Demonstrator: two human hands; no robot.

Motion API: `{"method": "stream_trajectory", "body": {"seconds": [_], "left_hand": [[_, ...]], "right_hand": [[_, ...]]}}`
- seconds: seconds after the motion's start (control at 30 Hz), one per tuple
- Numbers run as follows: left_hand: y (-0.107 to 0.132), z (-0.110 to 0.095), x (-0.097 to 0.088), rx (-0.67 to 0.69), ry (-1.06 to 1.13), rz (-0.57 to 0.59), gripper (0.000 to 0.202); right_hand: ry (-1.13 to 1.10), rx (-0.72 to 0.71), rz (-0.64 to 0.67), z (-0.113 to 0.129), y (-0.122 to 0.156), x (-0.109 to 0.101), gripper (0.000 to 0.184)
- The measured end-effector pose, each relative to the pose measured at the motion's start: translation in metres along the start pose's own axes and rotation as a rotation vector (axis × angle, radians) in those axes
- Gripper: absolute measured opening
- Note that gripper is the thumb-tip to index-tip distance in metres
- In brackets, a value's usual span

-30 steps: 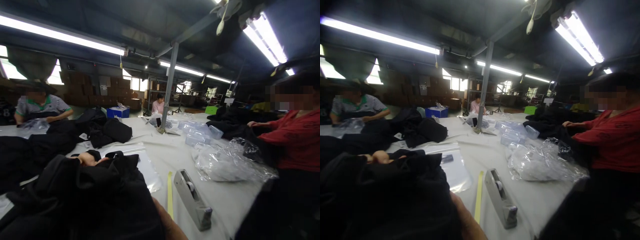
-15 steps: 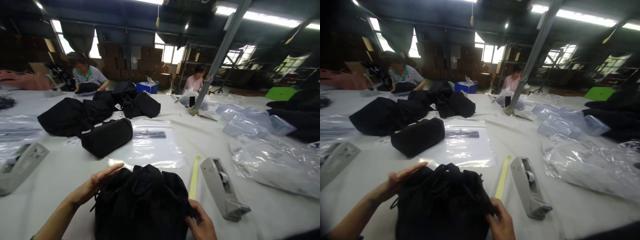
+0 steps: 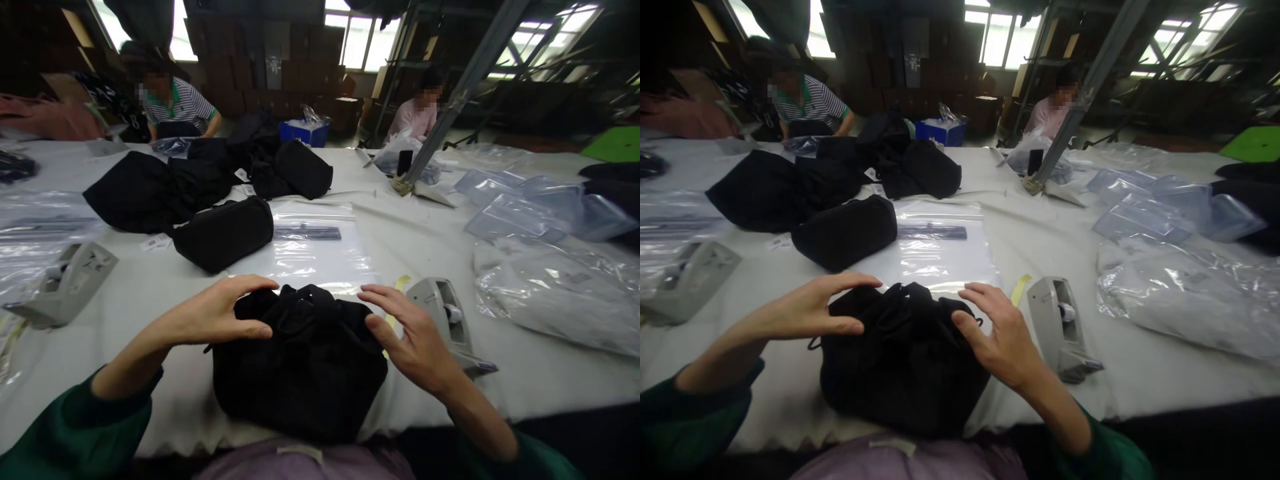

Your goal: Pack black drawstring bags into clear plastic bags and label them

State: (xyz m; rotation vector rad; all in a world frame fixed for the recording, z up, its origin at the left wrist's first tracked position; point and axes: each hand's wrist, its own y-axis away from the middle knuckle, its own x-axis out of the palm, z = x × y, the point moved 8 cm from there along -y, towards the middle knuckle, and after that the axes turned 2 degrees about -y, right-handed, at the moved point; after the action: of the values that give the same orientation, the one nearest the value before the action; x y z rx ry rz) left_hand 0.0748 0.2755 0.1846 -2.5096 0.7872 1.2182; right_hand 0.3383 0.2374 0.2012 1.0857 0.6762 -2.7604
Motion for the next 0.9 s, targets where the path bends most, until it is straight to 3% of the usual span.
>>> {"method": "stream_trajectory", "body": {"seconds": [0.1, 0.17, 0.3, 0.37, 0.47, 0.53, 0.63, 0.77, 0.83, 0.9], "left_hand": [[0.000, -0.011, 0.002, 0.075, -0.003, 0.105, 0.065], [0.006, -0.009, 0.005, 0.122, 0.102, 0.181, 0.064], [0.024, 0.010, 0.009, 0.143, 0.285, 0.234, 0.084], [0.029, 0.017, 0.010, 0.129, 0.245, 0.157, 0.072], [0.027, 0.023, 0.007, 0.060, 0.156, -0.094, 0.029], [0.026, 0.026, 0.004, -0.003, 0.163, -0.267, 0.023], [0.025, 0.038, 0.004, -0.090, 0.279, -0.428, 0.026], [0.027, 0.050, 0.004, -0.161, 0.386, -0.480, 0.030], [0.030, 0.039, -0.002, -0.112, 0.324, -0.466, 0.029], [0.035, 0.013, -0.011, 0.014, 0.197, -0.462, 0.030]], "right_hand": [[0.038, -0.094, 0.162, 0.032, -0.023, 0.028, 0.025], [-0.020, -0.097, 0.203, 0.039, -0.028, 0.040, 0.012], [-0.231, -0.033, 0.072, 0.025, -0.026, 0.038, 0.010], [-0.328, -0.014, 0.007, 0.015, -0.022, 0.034, 0.011], [-0.413, -0.071, -0.032, 0.015, -0.017, 0.027, 0.012], [-0.367, -0.183, -0.028, 0.026, -0.011, 0.022, 0.015], [-0.176, -0.447, 0.025, 0.055, 0.010, 0.019, 0.026], [0.133, -0.712, 0.281, 0.077, 0.056, 0.039, 0.028], [0.170, -0.696, 0.355, 0.078, 0.070, 0.041, 0.035], [0.063, -0.591, 0.251, 0.077, 0.065, 0.024, 0.040]]}}
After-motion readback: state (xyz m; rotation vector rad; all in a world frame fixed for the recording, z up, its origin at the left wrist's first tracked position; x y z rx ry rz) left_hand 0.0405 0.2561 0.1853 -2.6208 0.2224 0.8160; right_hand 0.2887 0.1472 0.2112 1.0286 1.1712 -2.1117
